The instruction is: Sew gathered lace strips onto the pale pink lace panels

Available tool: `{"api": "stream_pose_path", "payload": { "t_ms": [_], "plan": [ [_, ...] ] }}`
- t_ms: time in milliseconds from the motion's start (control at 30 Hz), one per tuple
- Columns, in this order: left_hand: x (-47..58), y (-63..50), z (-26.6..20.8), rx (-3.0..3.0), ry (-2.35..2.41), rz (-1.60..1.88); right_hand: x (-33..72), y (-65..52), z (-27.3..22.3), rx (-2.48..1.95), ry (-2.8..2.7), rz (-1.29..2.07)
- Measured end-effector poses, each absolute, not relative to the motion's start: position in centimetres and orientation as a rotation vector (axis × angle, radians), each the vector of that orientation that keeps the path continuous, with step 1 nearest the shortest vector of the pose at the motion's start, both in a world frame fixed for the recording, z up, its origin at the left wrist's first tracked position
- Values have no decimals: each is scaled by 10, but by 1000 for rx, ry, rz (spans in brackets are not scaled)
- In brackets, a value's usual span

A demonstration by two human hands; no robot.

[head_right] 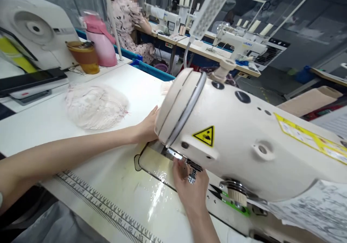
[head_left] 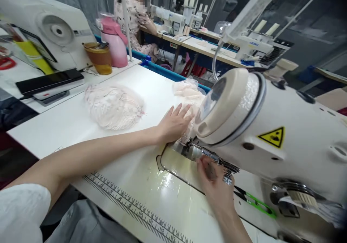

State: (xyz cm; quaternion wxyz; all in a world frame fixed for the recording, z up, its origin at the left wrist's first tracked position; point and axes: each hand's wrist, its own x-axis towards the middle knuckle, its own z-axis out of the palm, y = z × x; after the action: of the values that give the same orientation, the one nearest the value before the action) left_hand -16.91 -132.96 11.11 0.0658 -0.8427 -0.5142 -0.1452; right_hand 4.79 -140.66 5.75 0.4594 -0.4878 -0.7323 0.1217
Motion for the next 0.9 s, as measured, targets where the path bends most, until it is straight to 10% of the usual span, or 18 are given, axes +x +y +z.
{"api": "stream_pose_path", "payload": {
  "t_ms": [900],
  "plan": [
    [-185, -1468, 110, -2680, -1014, -563, 49, -1412, 70, -725, -2302, 76]
  ]
}}
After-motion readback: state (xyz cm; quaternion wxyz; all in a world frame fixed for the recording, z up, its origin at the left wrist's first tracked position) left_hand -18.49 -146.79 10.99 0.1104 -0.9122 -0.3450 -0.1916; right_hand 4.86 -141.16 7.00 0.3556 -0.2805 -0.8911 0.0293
